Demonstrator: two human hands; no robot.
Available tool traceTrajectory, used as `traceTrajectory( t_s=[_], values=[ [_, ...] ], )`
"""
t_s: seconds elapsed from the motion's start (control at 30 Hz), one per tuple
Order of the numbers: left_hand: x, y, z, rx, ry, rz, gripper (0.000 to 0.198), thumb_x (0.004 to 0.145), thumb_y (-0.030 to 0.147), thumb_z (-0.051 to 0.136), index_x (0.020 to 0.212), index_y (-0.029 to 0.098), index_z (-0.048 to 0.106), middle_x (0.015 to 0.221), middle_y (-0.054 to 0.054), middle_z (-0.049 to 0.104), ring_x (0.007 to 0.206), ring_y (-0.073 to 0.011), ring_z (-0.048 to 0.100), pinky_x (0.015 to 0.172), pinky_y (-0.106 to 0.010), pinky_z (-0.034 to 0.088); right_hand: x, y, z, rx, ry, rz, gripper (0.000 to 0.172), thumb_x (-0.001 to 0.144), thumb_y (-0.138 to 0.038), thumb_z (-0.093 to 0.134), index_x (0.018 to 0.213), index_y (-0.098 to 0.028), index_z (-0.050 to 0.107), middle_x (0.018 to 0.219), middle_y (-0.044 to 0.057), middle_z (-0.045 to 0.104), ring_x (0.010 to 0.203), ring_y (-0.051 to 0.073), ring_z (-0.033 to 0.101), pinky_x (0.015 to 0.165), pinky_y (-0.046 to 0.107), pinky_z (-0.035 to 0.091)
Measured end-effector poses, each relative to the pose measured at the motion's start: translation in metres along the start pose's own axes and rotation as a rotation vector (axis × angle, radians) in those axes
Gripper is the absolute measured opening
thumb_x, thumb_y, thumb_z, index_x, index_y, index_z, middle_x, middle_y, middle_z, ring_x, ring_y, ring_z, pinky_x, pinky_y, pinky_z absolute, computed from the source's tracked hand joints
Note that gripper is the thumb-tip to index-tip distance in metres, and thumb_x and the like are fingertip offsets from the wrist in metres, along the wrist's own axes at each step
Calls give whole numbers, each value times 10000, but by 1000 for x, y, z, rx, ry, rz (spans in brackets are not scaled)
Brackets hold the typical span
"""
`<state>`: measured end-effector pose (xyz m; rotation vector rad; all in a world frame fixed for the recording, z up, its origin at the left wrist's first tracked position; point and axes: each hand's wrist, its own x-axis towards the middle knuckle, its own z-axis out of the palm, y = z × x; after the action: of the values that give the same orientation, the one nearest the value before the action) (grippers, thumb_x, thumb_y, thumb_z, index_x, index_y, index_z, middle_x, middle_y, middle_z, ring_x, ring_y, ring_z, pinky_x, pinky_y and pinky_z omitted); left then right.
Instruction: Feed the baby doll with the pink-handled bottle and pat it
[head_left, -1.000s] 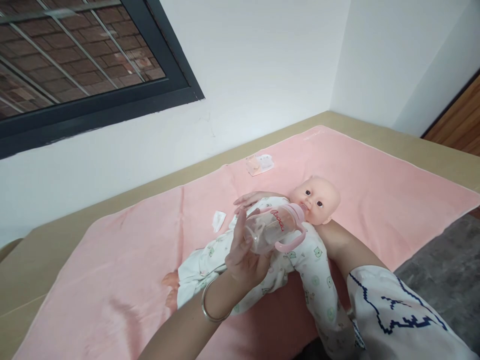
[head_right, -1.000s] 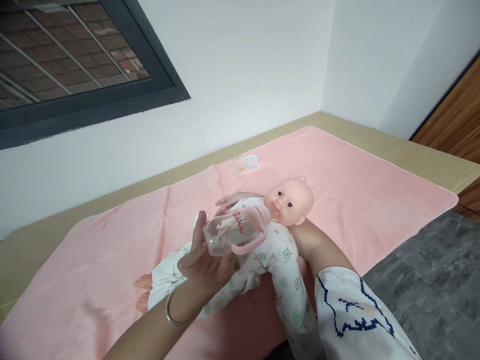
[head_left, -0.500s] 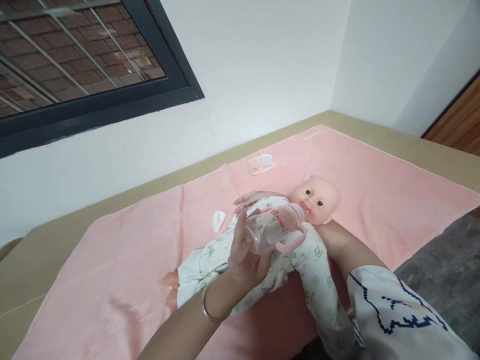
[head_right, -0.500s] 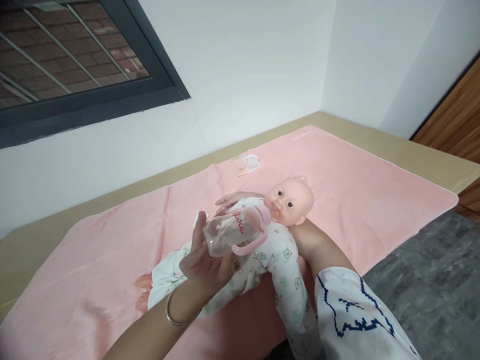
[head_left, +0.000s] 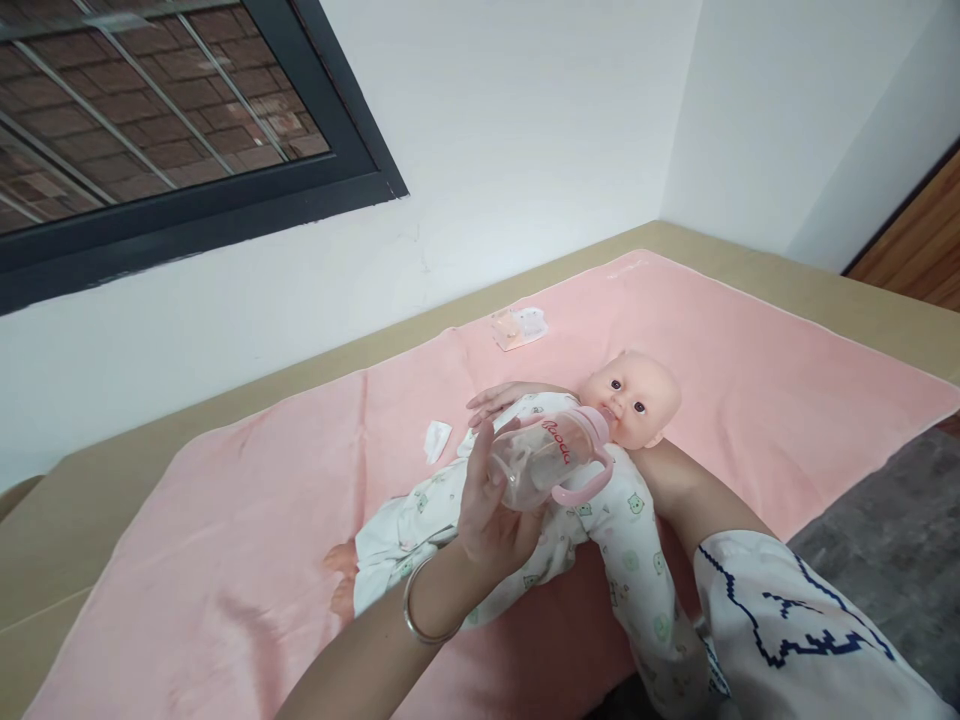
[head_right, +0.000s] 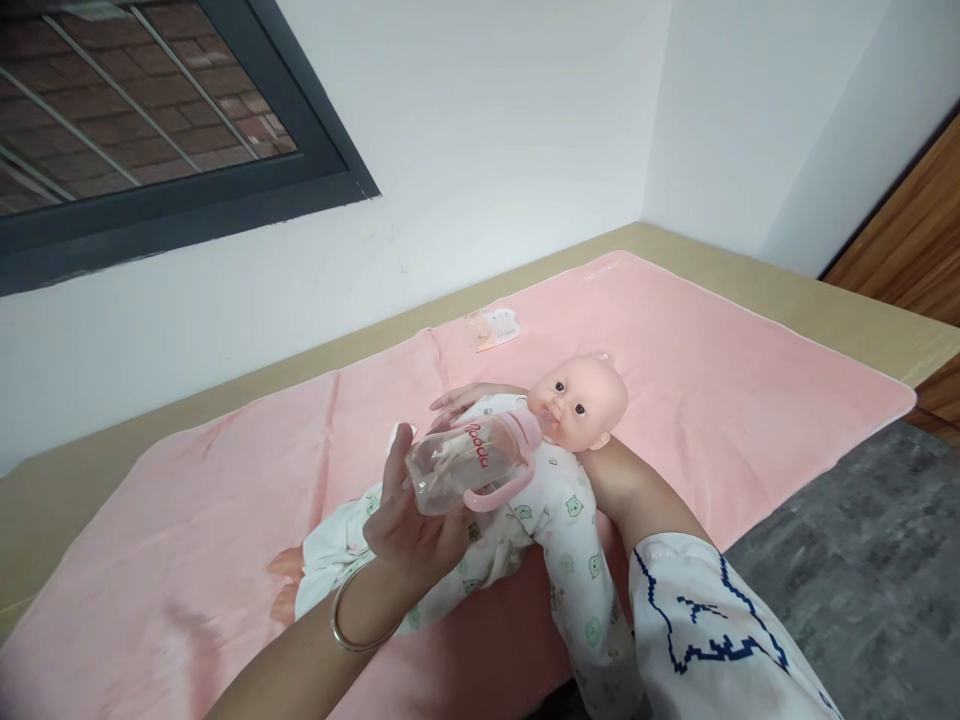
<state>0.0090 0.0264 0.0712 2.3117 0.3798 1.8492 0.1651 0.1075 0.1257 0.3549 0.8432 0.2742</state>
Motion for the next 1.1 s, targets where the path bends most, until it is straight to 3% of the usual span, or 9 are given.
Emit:
traceTrajectory(
  t_s=[0.27,0.47,0.67,0.9,1.03,1.1],
  values=[
    [-3,3,0,13,-1,-30,763,974,96,634,1640,290,314,1748,-24,264,1480,-293,518,1161,-463,568,4,1,-4,11,-46,7,517,853,-607,336,924,-166,596,1055,87,569,1506,320,383,1345,517,176],
    [-4,1,-2,98,-10,-17,749,988,139,645,1638,289,305,1738,-46,283,1519,-295,460,1133,-467,589,3,1,-2,87,-41,24,530,945,-593,303,989,-152,594,1063,81,559,1542,290,346,1332,528,146],
    [-6,0,-3,146,-10,-8,747,983,135,650,1632,273,307,1735,-61,294,1541,-279,420,1156,-457,556,-7,-1,6,44,12,24,587,975,-590,227,1005,-133,594,1035,90,576,1525,281,393,1338,477,219],
    [-5,0,-4,160,-30,19,768,975,89,632,1639,259,288,1736,-88,281,1532,-276,436,1141,-445,567,-6,-1,6,162,12,27,582,1004,-506,329,1297,-63,568,1350,130,580,1581,267,319,1306,530,158],
    [-3,-1,-6,184,-34,38,777,965,83,636,1639,254,289,1730,-95,286,1540,-278,424,1137,-451,569,-5,-1,6,132,44,19,680,1012,-561,300,1333,-19,556,1364,153,578,1568,274,347,1287,500,225],
    [-2,-1,-6,179,-34,43,783,958,79,640,1637,250,291,1729,-101,286,1547,-274,413,1147,-458,559,-6,-2,7,154,50,18,648,1016,-519,322,1365,-19,539,1364,142,580,1562,265,358,1282,491,241]
  ],
)
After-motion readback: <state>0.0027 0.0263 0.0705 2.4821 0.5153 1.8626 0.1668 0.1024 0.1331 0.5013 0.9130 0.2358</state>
